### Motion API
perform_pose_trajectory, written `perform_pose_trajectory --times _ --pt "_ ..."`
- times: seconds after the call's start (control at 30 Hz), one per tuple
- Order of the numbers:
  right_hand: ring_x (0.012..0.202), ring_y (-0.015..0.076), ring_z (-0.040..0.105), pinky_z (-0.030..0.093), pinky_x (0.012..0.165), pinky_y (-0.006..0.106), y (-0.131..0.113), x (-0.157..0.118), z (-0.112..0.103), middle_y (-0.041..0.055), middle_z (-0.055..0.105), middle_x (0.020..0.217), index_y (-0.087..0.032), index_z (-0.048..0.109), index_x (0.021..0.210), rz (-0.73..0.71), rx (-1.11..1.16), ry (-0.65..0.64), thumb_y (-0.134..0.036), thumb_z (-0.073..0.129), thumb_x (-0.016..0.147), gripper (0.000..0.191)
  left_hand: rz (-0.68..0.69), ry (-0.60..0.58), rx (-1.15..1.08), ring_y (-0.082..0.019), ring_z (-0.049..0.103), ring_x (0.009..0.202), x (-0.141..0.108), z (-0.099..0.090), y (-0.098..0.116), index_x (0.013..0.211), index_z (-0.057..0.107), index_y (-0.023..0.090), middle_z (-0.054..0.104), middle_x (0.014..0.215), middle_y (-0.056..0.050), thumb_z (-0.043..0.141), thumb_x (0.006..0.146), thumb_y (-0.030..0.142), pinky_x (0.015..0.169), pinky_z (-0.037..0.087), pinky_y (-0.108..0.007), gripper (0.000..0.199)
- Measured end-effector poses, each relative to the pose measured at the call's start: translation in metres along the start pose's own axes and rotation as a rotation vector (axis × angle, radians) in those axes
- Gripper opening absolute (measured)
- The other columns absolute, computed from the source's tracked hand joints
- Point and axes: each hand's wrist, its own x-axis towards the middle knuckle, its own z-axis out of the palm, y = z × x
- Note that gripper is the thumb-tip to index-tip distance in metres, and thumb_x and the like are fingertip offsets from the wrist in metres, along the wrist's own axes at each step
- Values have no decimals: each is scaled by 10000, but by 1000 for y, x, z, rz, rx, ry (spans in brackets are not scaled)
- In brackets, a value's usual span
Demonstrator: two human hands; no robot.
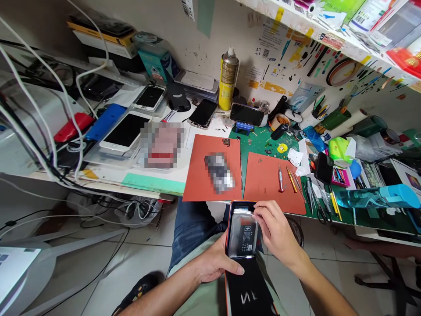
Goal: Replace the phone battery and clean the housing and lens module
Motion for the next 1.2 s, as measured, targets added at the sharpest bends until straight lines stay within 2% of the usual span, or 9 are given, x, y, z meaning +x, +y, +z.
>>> perform_pose_trajectory --times 0.17,0.3,0.43,0.53,0.6,0.87,1.0,1.1,1.2 --pt "762 153 647 519 703 279 -8 -22 -12 2 711 926 -253 576 1118 147 318 -228 -296 586 1082 58 34 -14 -7 -314 643 1320 -1 -1 2 1357 690 276 749 1337 -69 947 524 -16 1071 450 -365 919" --pt "743 149 697 551 703 257 -8 -35 -9 -10 761 879 -242 662 1159 198 421 -181 -324 708 1009 177 29 -31 -5 -329 626 1359 -1 -2 2 1422 639 298 718 1406 -81 951 513 -7 1026 475 -347 1009" --pt "644 161 706 559 605 257 6 -36 -19 11 761 773 -223 760 952 308 437 125 -341 776 959 119 -3 37 -2 -348 592 1406 -2 -7 -5 1472 606 313 692 1454 -92 995 468 17 1058 483 -358 1116" --pt "743 220 772 616 679 320 32 -18 -38 55 801 875 -212 752 1037 477 457 498 -410 818 918 240 -31 35 -8 -366 611 1389 -5 -9 -6 1482 593 333 668 1496 -108 986 497 14 1004 531 -381 1107" --pt "819 244 783 630 736 365 53 3 -46 82 803 951 -198 733 1101 473 390 597 -473 790 921 334 -32 -2 -12 -374 638 1363 -8 -8 -4 1461 608 311 669 1496 -139 966 532 6 1003 541 -406 1042" --pt "883 281 727 582 841 444 102 86 -24 105 790 986 -187 762 1063 421 147 323 -477 729 916 326 -3 -12 -42 -401 685 1309 -17 -5 4 1476 586 289 636 1529 -199 954 567 -8 1047 543 -492 1025" --pt "1113 336 648 517 990 527 67 75 -22 157 722 1153 -195 763 1083 318 18 282 -460 647 996 302 17 -23 -67 -368 702 1292 -15 -8 2 1520 538 308 656 1506 -188 950 578 -26 1020 556 -443 1082" --pt "988 260 672 564 903 425 26 50 -16 79 707 1021 -261 783 994 150 46 80 -438 662 1031 217 21 -15 -65 -343 741 1212 -13 -7 3 1514 549 307 691 1460 -159 956 580 -14 1013 563 -437 1068" --pt "1009 254 648 584 876 415 0 32 3 80 658 1064 -253 727 1216 5 -5 -78 -372 663 1054 211 5 40 -46 -304 753 1152 -11 -5 4 1456 604 306 752 1340 -92 975 546 -5 958 581 -376 1031"
